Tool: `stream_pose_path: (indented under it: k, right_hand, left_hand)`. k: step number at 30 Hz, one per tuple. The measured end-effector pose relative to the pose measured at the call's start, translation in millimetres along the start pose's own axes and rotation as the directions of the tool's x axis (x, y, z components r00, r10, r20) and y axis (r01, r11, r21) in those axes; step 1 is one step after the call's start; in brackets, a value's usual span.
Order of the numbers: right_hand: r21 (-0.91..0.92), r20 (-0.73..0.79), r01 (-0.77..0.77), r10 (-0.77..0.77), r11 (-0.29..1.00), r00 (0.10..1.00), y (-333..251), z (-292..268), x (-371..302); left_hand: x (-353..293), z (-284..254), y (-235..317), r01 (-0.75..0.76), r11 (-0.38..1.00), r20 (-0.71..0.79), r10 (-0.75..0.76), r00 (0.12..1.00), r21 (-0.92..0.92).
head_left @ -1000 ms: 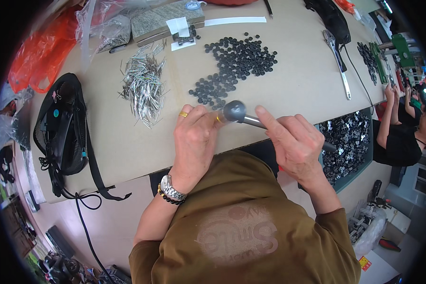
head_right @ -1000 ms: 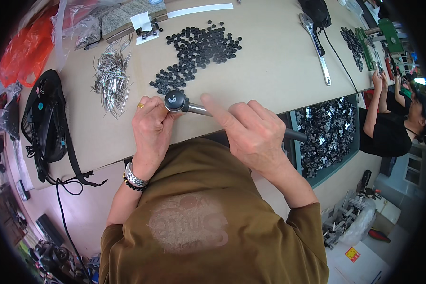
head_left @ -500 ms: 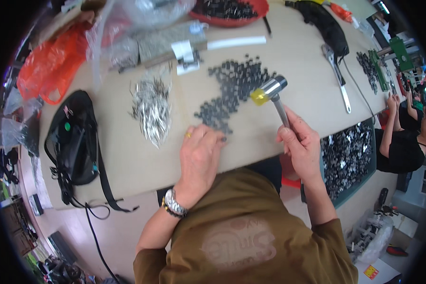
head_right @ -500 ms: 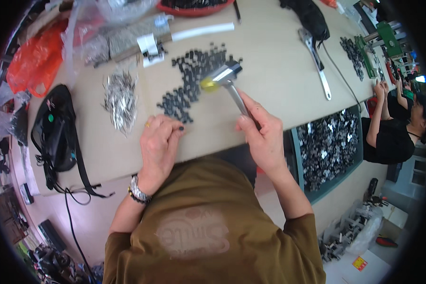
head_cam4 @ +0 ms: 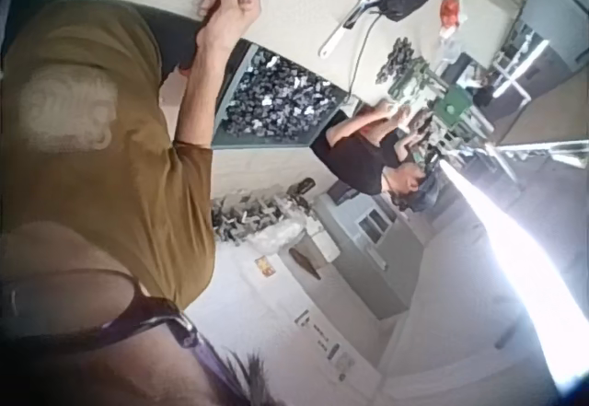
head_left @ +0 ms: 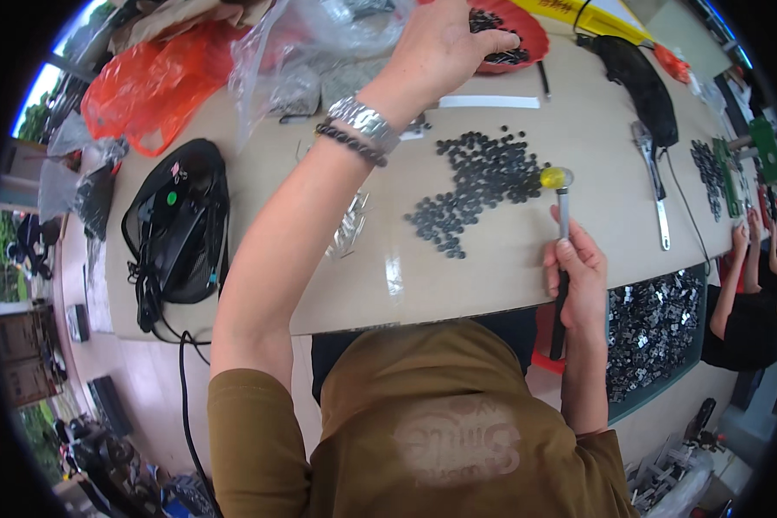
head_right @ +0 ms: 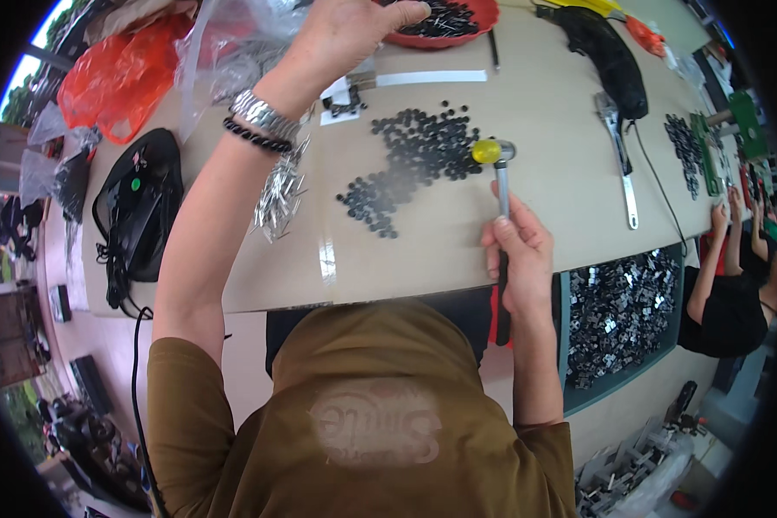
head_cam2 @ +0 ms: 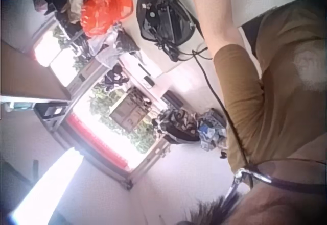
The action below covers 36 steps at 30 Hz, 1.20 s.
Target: The person assembles small circular components and silver pins by hand at a workstation, using a mallet to tap the pins into the components.
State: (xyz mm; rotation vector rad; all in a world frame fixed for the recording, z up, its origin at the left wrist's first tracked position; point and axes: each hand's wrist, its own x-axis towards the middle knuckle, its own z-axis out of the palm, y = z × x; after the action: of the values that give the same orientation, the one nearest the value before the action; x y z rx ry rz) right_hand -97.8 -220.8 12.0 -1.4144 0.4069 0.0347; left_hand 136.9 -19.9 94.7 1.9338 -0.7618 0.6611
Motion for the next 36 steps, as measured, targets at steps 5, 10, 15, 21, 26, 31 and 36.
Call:
stream_pose_path:
  k: [5, 10, 15, 21, 26, 31, 36]
  right_hand:
    - [-0.024, -0.035, 0.014, -0.015, 1.000, 0.999, 1.1, -0.6, -1.3]
    - [-0.059, -0.032, 0.034, -0.035, 0.998, 0.999, 5.7, 3.6, -7.4]
    - [-0.143, -0.026, 0.039, -0.043, 0.989, 0.999, 5.6, 9.0, -12.2]
    - [-0.141, -0.013, 0.020, -0.022, 0.990, 1.000, 3.7, 14.9, -15.4]
    - [-0.165, 0.027, 0.003, 0.002, 0.986, 1.000, 2.0, 27.0, -21.7]
    - [-0.163, 0.080, -0.005, 0.019, 0.987, 0.997, 1.7, 36.3, -19.7]
    - [-0.092, 0.090, -0.022, 0.030, 0.996, 0.995, 2.7, 30.3, -16.4]
  left_hand:
    - [-74.1, -68.0, 23.9, 0.216, 0.954, 0.212, -0.260, 0.942, 0.209]
    - [-175.3, -109.4, 44.1, 0.362, 0.829, 0.248, -0.492, 0.835, 0.427]
    - [-225.7, -108.3, 49.8, 0.407, 0.799, 0.175, -0.522, 0.835, 0.443]
    - [-228.8, -104.4, 51.9, 0.285, 0.805, 0.204, -0.441, 0.874, 0.520]
    - [-233.7, -98.3, 55.6, 0.220, 0.820, 0.192, -0.368, 0.910, 0.529]
    - [-226.0, -77.4, 79.8, 0.575, 0.813, 0.160, -0.581, 0.798, 0.085]
    - [-215.1, -48.9, 90.8, 0.798, 0.437, 0.371, -0.720, 0.587, -0.415]
